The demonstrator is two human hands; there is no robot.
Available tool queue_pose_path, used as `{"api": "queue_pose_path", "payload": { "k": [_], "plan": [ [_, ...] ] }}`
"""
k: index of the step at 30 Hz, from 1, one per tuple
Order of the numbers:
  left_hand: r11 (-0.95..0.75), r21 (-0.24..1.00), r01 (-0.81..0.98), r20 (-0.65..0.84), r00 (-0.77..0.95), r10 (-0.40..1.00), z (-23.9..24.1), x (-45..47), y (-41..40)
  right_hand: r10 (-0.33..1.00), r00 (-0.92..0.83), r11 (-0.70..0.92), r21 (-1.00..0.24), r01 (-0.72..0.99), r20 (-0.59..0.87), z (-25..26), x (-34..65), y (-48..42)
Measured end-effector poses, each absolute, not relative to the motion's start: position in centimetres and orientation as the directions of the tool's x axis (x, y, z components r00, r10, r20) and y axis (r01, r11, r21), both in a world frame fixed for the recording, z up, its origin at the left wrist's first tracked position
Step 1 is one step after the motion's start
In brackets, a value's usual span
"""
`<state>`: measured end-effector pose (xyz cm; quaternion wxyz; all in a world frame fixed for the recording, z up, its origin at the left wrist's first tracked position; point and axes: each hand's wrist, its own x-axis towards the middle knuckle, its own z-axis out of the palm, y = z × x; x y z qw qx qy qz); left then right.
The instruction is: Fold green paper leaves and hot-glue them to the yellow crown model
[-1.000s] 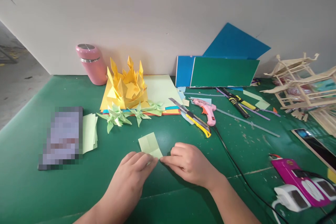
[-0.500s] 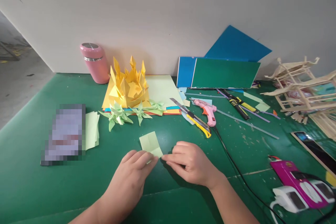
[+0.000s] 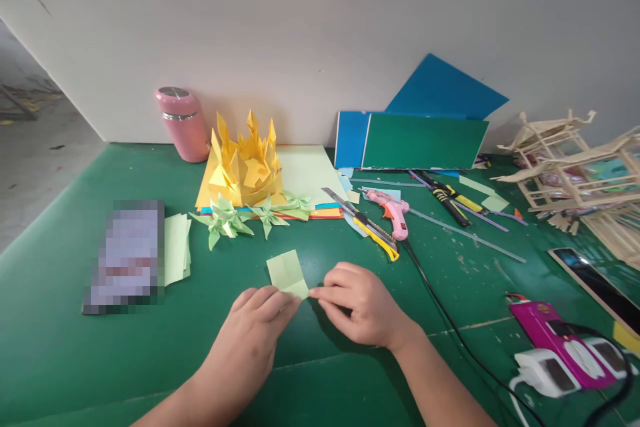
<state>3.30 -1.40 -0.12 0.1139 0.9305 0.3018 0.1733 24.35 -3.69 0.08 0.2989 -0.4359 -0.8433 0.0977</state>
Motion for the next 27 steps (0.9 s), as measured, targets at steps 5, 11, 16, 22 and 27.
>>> {"api": "queue_pose_path", "payload": {
  "k": [5, 11, 16, 22, 27],
  "plan": [
    [-0.832, 0.262, 0.489, 0.337, 0.761, 0.554, 0.0, 3.0, -1.2, 0.762, -0.503, 0.647, -0.494, 0.581, 0.406, 0.2, 23.3, -3.6],
    [-0.870, 0.307, 0.387, 0.433, 0.757, 0.489, 0.2, 2.3, 0.2, 0.791, -0.476, 0.612, -0.522, 0.594, 0.385, 0.1, 23.0, -3.6],
    [-0.872, 0.289, 0.395, 0.429, 0.760, 0.487, 0.3, 2.4, 0.1, 0.780, -0.505, 0.625, -0.507, 0.593, 0.370, 0.0, 22.8, -4.0],
    [-0.823, 0.312, 0.474, 0.305, 0.771, 0.559, 0.4, 2.5, -0.6, 0.828, -0.283, 0.550, -0.602, 0.579, 0.484, -0.1, 23.2, -3.9],
    [-0.825, 0.314, 0.469, 0.258, 0.795, 0.550, 0.4, 2.6, -0.4, 0.904, -0.072, 0.359, -0.655, 0.665, 0.422, -0.5, 23.6, -3.5]
  ]
}}
